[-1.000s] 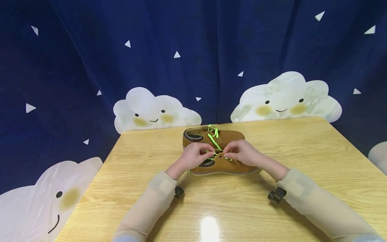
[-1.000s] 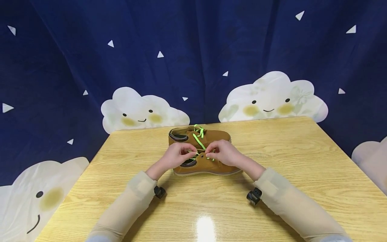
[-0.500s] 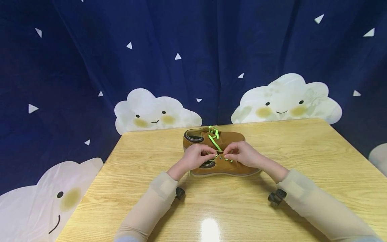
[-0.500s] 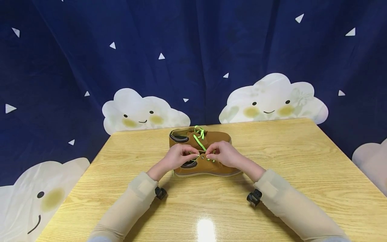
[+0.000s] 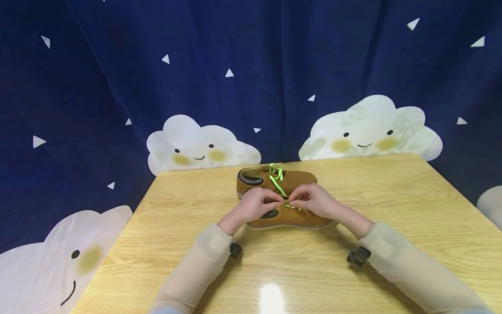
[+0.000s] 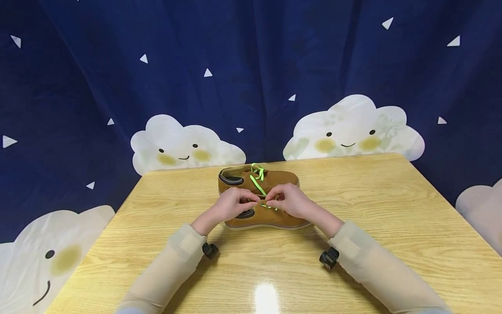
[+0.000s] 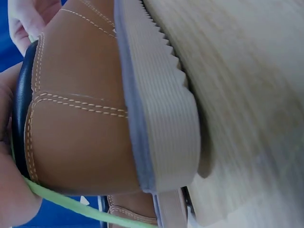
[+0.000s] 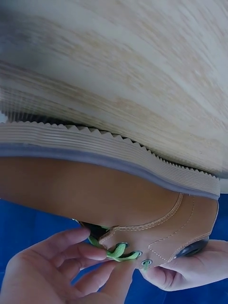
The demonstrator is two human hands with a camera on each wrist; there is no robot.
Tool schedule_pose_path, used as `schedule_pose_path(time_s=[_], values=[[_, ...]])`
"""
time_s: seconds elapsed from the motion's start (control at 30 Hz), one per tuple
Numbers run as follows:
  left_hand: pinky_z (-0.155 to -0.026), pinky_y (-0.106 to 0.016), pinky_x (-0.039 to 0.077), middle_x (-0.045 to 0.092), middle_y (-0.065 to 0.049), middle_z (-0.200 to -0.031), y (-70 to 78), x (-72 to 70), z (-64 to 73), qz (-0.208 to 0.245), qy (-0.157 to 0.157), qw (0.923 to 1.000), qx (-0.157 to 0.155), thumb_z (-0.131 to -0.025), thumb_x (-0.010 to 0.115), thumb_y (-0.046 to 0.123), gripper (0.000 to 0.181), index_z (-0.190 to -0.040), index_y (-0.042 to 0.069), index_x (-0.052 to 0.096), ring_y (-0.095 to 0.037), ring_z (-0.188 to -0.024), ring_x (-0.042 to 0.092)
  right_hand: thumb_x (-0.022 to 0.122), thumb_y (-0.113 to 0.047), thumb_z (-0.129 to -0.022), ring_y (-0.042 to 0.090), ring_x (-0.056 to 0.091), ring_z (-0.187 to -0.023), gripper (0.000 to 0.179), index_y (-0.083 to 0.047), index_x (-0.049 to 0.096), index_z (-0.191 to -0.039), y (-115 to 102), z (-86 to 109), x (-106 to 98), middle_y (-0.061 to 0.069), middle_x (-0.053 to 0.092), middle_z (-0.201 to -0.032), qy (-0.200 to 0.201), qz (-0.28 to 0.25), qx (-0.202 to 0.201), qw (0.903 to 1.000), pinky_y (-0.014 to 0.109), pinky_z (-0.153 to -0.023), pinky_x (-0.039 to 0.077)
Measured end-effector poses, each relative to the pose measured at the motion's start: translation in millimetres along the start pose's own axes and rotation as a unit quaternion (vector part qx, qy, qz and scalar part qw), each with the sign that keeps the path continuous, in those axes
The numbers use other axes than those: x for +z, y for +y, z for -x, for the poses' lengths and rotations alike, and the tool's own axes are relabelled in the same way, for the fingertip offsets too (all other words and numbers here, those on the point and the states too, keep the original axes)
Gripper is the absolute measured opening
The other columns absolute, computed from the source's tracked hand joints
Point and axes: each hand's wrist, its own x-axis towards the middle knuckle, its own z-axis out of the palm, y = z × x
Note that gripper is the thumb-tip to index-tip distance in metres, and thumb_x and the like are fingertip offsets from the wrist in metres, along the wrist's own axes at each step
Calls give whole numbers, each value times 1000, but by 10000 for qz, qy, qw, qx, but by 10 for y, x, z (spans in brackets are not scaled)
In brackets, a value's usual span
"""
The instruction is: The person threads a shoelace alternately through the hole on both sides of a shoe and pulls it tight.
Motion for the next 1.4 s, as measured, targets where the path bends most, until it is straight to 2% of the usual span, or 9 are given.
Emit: schedule_pose_path(time_s=[0.27,0.47,0.63,0.83,0.97,1.1,1.23,1.4], values=[[-50,-21,35,58,12,-62,-21,27,21,118,91,9999,12,-93,68,16,12,-101,14,76,-2,-48,42,74,-12,-87,13,58,-73,4,-13,71,-89,-71,73,7,-6,64,-86,428,299,22,9986,33,-67,48],[-49,-21,34,57,13,-60,-11,21,18,119,74,9998,-164,-93,69,18,10,-98,16,76,-2,-47,42,76,-19,-86,9,51,-63,10,-18,68,-81,-152,86,19,-11,58,-77,375,700,-83,9968,29,-58,43],[-49,-21,33,53,13,-56,-18,26,13,181,73,9997,-170,-92,69,19,10,-99,17,76,-2,-47,41,78,-27,-83,7,45,-56,17,-21,64,-75,-178,69,75,-12,51,-69,367,1104,-62,9932,27,-52,38],[-49,-21,33,55,10,-58,-14,22,27,279,123,9992,-247,-92,69,17,11,-100,16,77,-3,-49,41,78,-27,-84,5,44,-55,21,-22,61,-72,-187,41,116,-12,49,-68,369,1411,-202,9891,27,-51,38],[-53,-21,39,61,10,-70,-21,39,51,345,249,9986,-323,-91,70,20,8,-98,18,76,-2,-56,50,77,-25,-85,5,44,-55,22,-22,60,-72,-176,49,119,-12,48,-67,296,1404,-220,9894,27,-51,38],[-61,-23,45,63,13,-86,-33,58,75,670,564,9956,-321,-89,74,20,2,-90,19,73,-3,-69,56,76,-23,-86,6,44,-54,22,-21,60,-72,-181,67,102,-12,47,-66,216,1258,-165,9917,27,-52,37],[-62,-24,46,61,12,-86,-41,64,83,915,786,9923,-265,-87,75,19,4,-87,18,72,-5,-71,57,75,-22,-86,6,44,-54,21,-21,60,-72,-199,84,68,-11,48,-65,110,1185,-163,9928,27,-53,38],[-63,-24,45,60,12,-84,-30,43,78,1121,762,9903,-317,-86,77,24,7,-85,19,73,-7,-71,55,74,-19,-86,6,45,-54,20,-20,60,-72,-195,127,10,-11,49,-65,-47,1061,-126,9943,28,-52,38]])
